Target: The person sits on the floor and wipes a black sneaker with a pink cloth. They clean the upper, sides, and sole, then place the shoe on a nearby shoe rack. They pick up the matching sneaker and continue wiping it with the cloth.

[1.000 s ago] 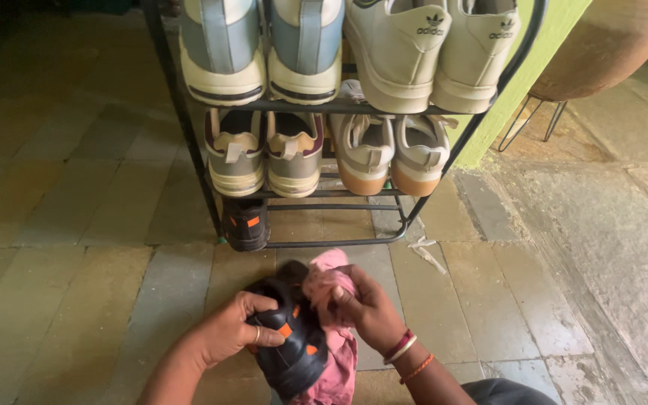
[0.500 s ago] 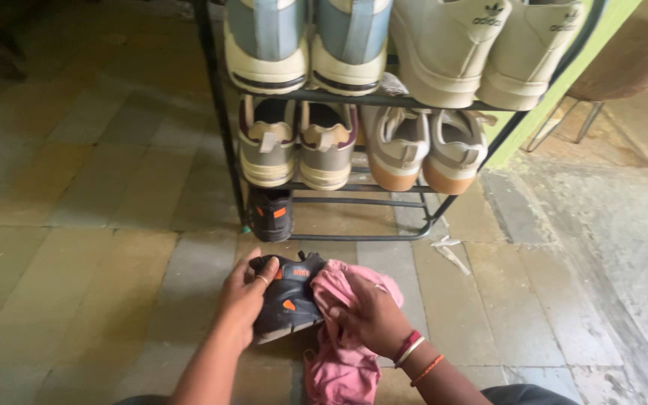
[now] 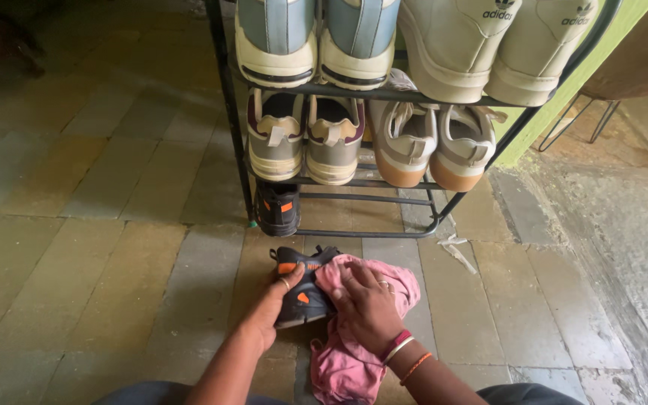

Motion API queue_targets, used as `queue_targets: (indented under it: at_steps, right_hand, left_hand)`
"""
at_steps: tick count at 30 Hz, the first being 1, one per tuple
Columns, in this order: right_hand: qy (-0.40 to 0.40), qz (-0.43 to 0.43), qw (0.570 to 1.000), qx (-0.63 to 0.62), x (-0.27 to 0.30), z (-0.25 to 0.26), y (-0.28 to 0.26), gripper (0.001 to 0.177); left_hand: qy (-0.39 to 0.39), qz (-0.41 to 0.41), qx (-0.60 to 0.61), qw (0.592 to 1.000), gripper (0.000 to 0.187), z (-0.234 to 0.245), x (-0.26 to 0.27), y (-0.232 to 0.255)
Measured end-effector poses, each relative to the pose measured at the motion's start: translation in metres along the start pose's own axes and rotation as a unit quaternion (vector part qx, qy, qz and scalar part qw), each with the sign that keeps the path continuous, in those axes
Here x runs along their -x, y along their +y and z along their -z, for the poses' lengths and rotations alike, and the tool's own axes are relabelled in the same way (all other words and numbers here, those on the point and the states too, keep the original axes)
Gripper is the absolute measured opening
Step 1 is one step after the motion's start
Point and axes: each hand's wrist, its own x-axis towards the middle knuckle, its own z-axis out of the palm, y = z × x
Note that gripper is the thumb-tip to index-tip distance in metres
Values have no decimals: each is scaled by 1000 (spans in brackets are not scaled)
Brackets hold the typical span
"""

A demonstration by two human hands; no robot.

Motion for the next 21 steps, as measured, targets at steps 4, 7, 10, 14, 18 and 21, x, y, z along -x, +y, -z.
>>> queue_targets:
  at_steps: [4, 7, 10, 14, 18, 21]
  right_hand:
    - [48, 29, 998, -14, 4, 3, -19, 45]
    - [65, 82, 993, -61, 7, 9, -27, 42]
    - [49, 128, 985, -108, 17, 8, -42, 43]
    - [37, 137, 986, -84, 21, 10, -56, 40]
    - [84, 121, 985, -86, 10, 19, -42, 36]
    - [52, 65, 992, -95, 5, 18, -27, 34]
  left_hand:
    - [2, -1, -18, 1000, 63, -12, 6, 0]
    - [55, -58, -23, 997, 61, -18, 1, -10]
    - [105, -69, -34, 991, 60, -16, -4, -24]
    - [130, -79, -24, 988, 62, -12, -6, -36]
    - [153, -62, -36, 986, 65, -3, 1, -26]
    - [137, -47, -45, 988, 66, 2, 5, -15]
